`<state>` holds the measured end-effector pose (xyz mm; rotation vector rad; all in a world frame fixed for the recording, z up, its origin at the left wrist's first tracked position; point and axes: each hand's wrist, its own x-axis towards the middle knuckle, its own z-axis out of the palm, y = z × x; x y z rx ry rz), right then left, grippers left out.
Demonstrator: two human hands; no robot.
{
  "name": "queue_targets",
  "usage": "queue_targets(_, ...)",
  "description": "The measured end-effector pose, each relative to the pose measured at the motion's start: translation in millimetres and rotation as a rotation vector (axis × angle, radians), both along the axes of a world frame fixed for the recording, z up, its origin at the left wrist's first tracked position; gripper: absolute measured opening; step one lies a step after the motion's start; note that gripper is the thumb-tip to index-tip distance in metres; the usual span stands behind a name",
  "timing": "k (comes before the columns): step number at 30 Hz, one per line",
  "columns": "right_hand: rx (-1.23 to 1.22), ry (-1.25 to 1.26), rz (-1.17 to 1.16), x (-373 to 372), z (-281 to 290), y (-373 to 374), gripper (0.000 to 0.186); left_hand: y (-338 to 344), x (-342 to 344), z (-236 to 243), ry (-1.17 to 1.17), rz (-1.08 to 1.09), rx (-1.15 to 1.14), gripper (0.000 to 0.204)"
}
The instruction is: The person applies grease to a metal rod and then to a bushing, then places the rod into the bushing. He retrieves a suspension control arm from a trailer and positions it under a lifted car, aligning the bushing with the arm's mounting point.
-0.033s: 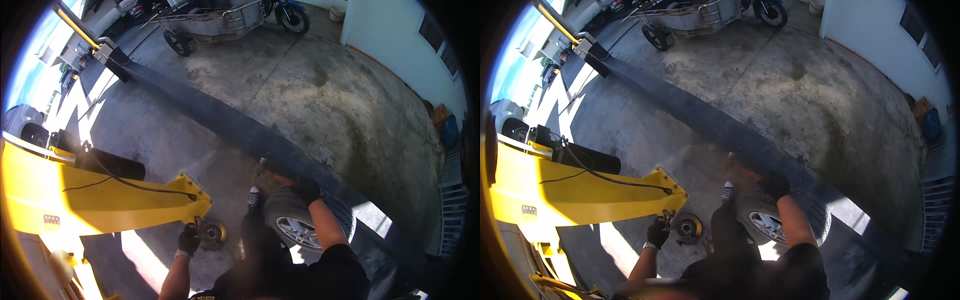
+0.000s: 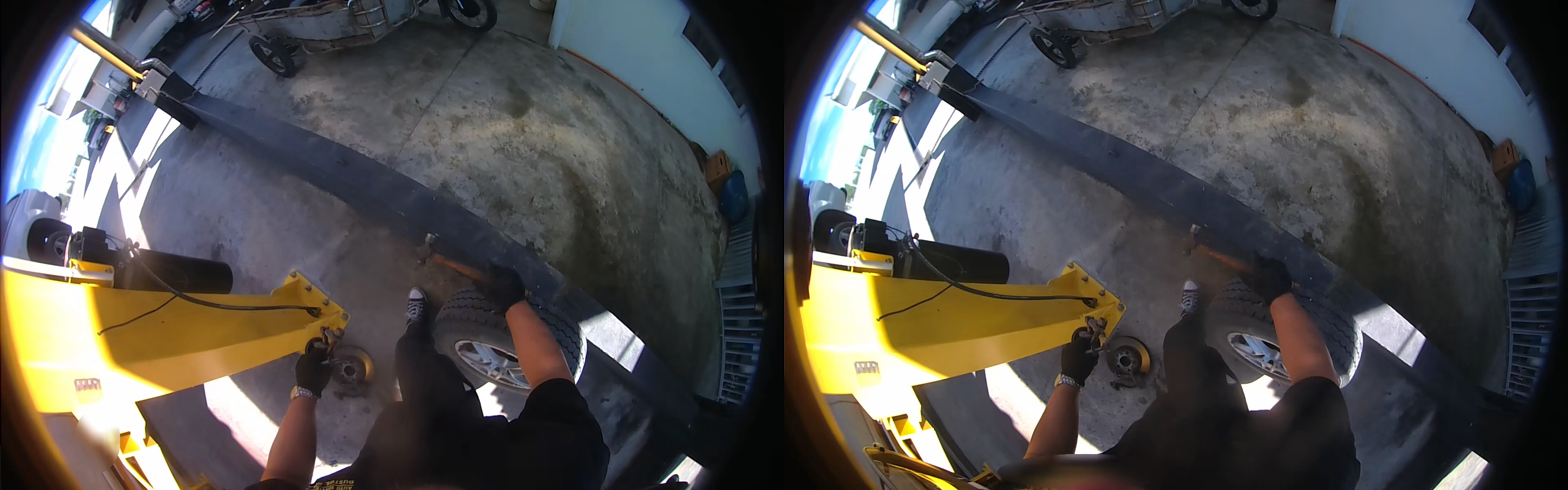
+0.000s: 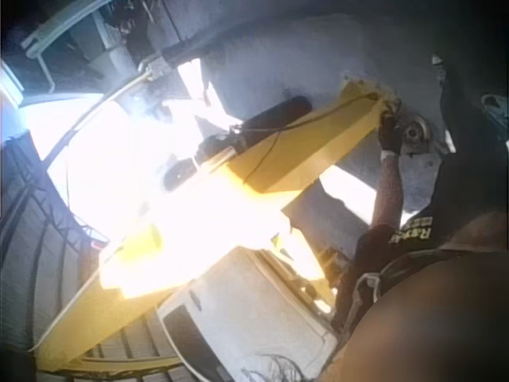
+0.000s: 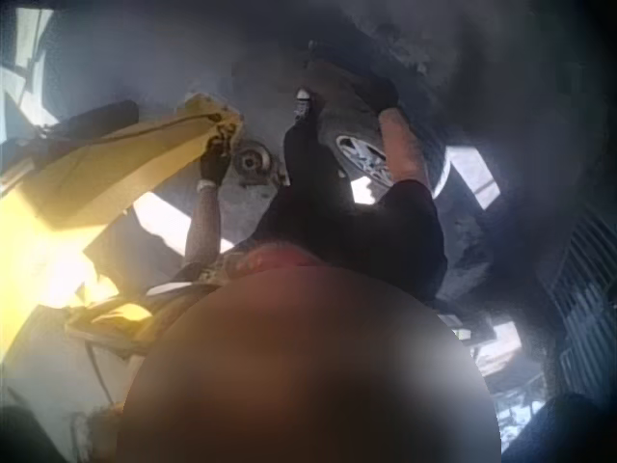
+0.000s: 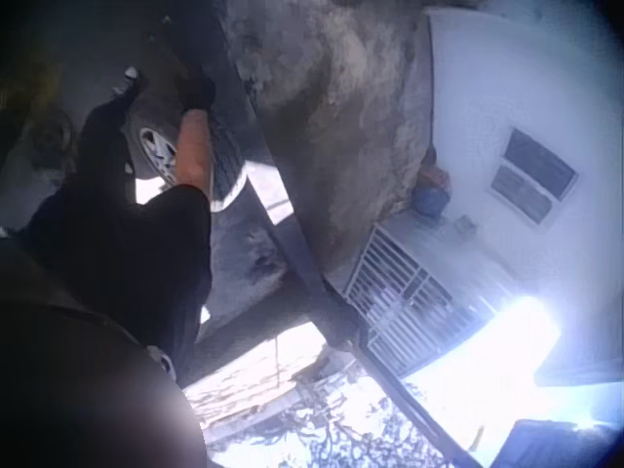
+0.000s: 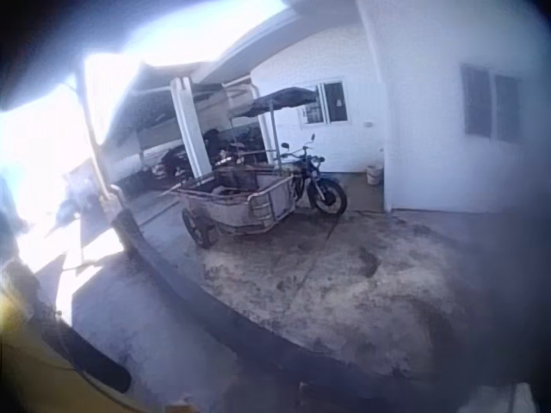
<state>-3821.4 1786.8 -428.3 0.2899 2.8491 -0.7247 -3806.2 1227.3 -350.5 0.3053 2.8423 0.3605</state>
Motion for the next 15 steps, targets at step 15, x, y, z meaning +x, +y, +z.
queue_targets(15,0.269,-0.195,-0.189,-24.7,-114.6,104.1,0.075,359.4,-356.4,-194.8,-0.541,-0.371,0.559,0.042)
